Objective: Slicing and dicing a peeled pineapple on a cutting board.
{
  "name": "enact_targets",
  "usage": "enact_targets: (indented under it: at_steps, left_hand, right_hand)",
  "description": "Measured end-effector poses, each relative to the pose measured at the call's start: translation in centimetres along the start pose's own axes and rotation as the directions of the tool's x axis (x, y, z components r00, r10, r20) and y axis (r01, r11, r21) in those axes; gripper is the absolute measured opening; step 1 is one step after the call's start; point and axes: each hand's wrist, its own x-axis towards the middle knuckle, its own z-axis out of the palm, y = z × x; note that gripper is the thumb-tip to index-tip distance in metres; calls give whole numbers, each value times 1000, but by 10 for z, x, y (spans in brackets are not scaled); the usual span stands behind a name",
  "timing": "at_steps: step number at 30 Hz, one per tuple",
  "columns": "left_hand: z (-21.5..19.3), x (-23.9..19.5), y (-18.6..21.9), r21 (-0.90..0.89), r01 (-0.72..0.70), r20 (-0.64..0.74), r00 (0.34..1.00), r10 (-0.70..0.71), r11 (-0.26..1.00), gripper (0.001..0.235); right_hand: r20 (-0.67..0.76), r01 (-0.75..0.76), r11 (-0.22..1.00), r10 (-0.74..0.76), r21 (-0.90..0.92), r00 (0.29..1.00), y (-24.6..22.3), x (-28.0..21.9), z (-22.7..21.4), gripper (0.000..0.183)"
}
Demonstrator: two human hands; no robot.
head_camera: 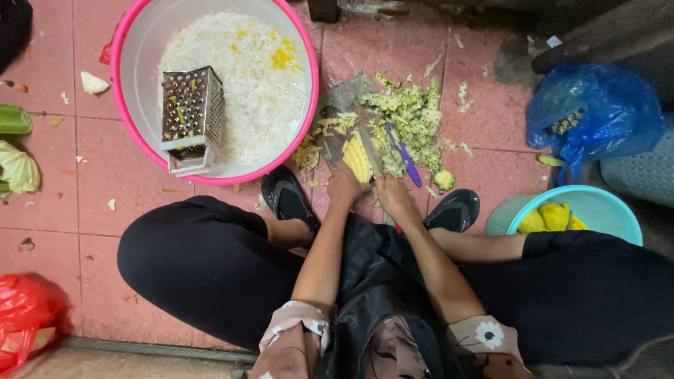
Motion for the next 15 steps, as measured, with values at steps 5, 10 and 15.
enact_targets:
  at_steps: [5, 10, 15]
  left_hand:
    - [-5, -4, 1, -4, -3, 15, 1000, 3, 1000, 96]
    - [-4, -4, 2, -9, -12, 8, 1000, 12, 1000, 97]
    - [-10, -11, 8, 29, -3, -7, 1000, 3, 1000, 93]
  right_hand:
    - [16, -45, 999, 45, 24, 999, -29, -33, -23, 59]
    - [22, -93, 995, 93, -35, 995, -41, -44, -28, 61]
    - [13, -79, 997, 79, -15, 997, -27, -10, -11, 60]
